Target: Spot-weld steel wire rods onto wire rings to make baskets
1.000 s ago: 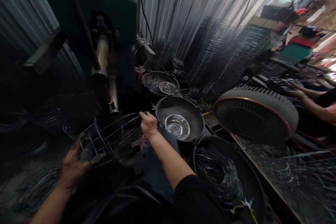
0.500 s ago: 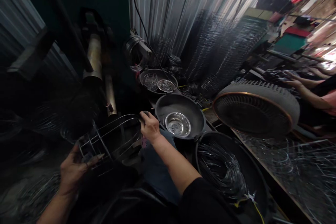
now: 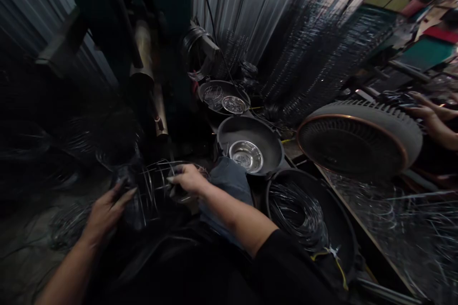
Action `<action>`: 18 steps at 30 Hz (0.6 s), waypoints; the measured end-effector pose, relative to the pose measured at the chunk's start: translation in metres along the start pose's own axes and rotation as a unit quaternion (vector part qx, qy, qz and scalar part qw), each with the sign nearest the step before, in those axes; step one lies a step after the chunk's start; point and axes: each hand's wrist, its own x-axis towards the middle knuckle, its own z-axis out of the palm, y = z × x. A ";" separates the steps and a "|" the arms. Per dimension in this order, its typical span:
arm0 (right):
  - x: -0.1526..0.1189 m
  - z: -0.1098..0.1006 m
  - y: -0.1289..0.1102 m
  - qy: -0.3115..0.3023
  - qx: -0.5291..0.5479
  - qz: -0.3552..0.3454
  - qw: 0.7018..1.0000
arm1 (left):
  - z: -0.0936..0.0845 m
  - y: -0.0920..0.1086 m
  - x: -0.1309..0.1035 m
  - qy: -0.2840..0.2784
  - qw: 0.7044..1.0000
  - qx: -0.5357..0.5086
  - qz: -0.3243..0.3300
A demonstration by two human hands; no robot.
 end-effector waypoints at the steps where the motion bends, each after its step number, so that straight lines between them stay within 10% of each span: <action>1: 0.005 -0.005 -0.007 0.002 0.032 0.031 0.999 | -0.004 0.001 -0.006 -0.012 0.997 0.037 0.069; 6: 0.023 -0.010 -0.025 -0.010 0.050 0.097 0.994 | 0.003 0.009 -0.022 -0.079 0.905 0.176 0.380; 18: 0.050 0.000 -0.064 -0.015 -0.154 0.056 0.986 | 0.037 0.000 0.002 -0.012 0.870 0.196 0.453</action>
